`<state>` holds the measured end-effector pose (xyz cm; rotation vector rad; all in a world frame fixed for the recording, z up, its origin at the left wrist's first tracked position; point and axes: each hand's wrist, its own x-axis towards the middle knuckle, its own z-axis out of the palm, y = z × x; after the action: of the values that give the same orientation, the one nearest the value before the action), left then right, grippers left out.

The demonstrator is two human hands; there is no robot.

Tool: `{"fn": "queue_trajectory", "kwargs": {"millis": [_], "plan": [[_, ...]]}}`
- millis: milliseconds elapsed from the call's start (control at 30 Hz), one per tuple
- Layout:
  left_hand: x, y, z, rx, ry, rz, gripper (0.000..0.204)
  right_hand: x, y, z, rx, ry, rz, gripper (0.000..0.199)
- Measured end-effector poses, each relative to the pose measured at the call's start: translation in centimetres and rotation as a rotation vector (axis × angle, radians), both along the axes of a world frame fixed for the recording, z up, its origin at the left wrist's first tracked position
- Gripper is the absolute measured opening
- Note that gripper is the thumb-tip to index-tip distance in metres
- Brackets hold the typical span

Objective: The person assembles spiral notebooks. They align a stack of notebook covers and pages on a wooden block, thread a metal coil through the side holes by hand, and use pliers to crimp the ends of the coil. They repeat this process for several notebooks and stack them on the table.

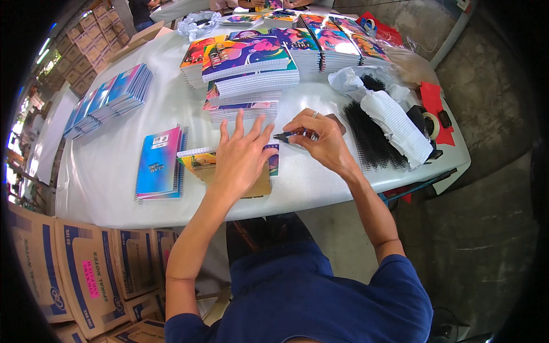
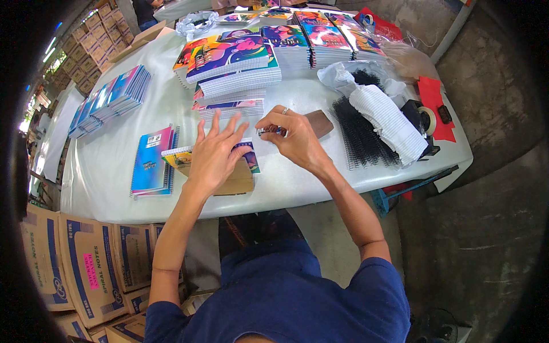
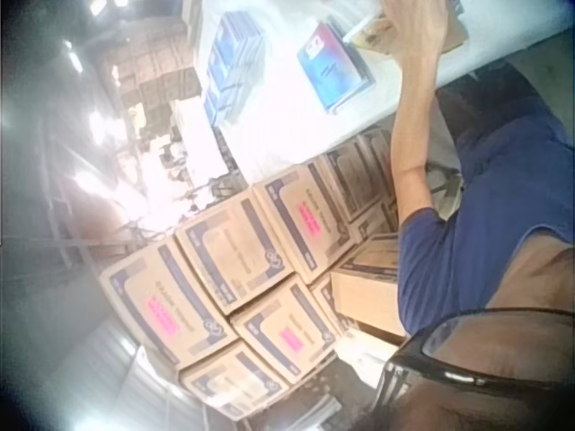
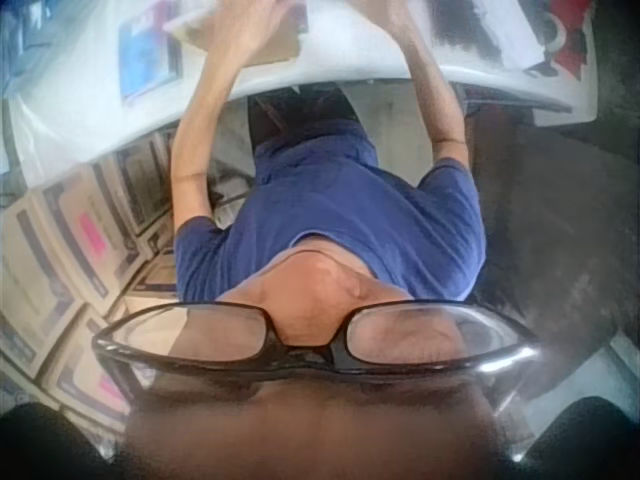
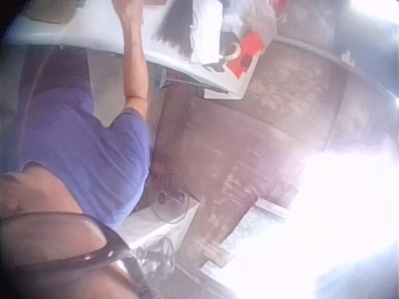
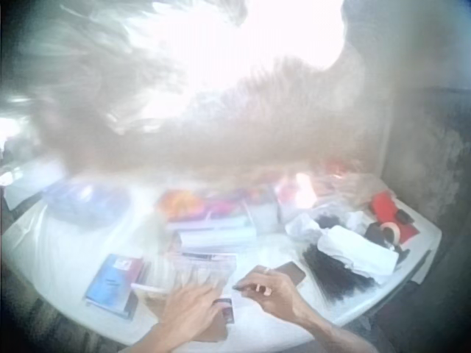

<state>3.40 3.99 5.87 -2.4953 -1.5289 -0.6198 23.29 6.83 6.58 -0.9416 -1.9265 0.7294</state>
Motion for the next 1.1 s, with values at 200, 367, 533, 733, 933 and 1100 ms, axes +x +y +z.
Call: {"fn": "queue_trajectory", "kwargs": {"millis": [200,367,533,733,933,1100], "plan": [[-0.2,0.2,-0.8,-0.067,-0.087,-0.047,0.044,-0.8,-0.1,-2.5,-0.064,0.15,0.051,0.019],[-0.6,-0.1,-0.7,-0.106,-0.084,-0.065,0.042,0.3,-0.1,-1.6,-0.272,-0.021,0.2,0.018],[-0.4,-0.5,-0.8,-0.069,-0.113,-0.051,0.043,-0.1,-2.0,0.0,0.157,-0.197,0.02,0.014],[0.0,-0.6,-0.2,-0.128,-0.043,-0.114,0.046,-0.5,-2.6,0.6,0.332,-0.342,0.045,0.018],[-0.3,-0.8,1.1,-0.337,0.065,-0.167,0.05,0.7,-0.7,1.6,-0.399,-0.252,0.358,0.015],[0.4,-0.3,0.2,-0.22,0.036,-0.094,0.057,7.7,7.5,-7.7,-0.06,-0.793,-0.188,0.04]]}}
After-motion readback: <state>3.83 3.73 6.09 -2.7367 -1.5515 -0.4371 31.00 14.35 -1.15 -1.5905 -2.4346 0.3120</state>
